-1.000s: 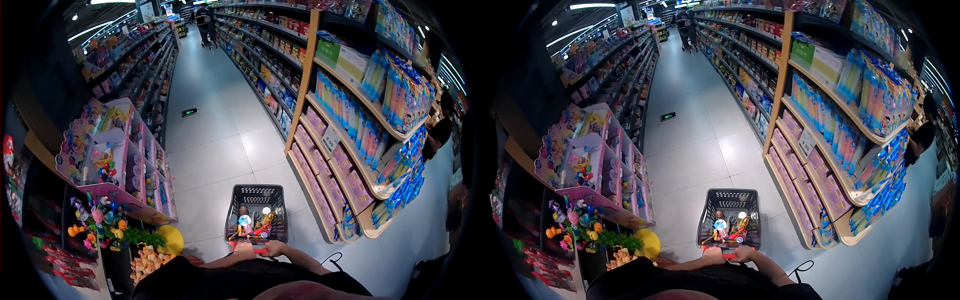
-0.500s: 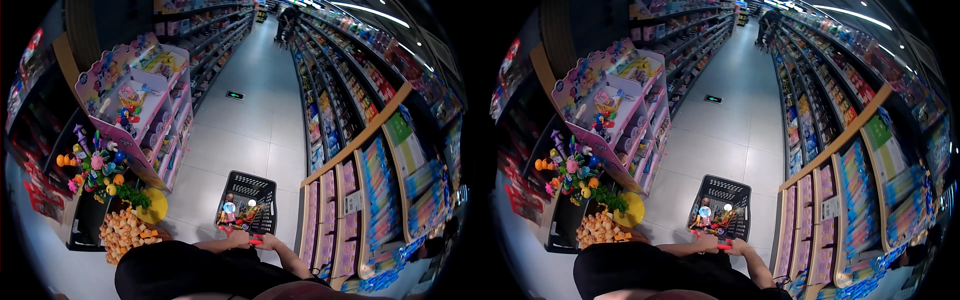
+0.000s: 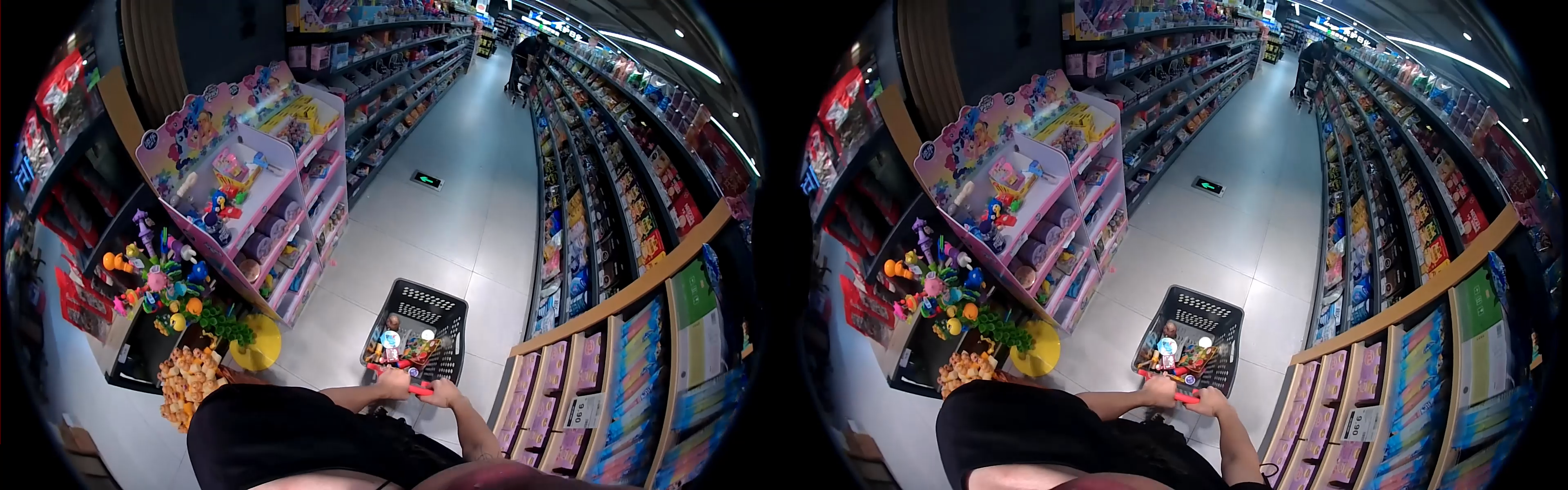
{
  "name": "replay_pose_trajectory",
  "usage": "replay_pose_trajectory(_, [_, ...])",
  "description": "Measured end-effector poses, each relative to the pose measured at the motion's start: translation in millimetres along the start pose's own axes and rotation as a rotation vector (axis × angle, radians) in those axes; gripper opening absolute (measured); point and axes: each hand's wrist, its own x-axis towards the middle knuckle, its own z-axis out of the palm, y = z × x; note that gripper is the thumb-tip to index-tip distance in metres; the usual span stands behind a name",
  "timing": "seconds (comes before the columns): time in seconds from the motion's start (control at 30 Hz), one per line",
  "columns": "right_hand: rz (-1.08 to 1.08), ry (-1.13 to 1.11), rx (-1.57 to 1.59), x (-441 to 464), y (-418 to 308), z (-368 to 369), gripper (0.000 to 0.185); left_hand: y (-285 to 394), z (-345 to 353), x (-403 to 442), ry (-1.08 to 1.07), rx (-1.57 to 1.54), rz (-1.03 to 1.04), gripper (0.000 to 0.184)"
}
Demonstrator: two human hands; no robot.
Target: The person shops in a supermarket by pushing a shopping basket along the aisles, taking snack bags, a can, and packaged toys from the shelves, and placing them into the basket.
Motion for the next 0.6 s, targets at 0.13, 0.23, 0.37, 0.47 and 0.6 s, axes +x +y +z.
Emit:
replay_pose_trajectory(0.13, [-0.062, 0.008, -0.005, 35, 24, -40, 0.048, 2, -33, 33, 0.081, -0.014, -0.057, 0.03])
replay_pose_trajectory(0.23, [-0.11, 0.018, -0.002, 64, 39, -65, 0.049, -14, -34, 76, 0.081, -0.031, -0.128, 0.032])
replay_pose_trajectory(0.37, [-0.164, 0.039, -0.001, 102, 52, -99, 0.044, -24, -68, 108, 0.03, -0.06, -0.183, 0.035])
replay_pose_trajectory(0.47, [-0.175, 0.059, 0.011, 130, 60, -129, 0.046, -26, -109, 124, 0.0, -0.074, -0.21, 0.036])
replay_pose_trajectory(0.6, [-0.217, 0.08, 0.035, 176, 68, -164, 0.048, -55, -141, 161, 0.0, -0.096, -0.186, 0.037])
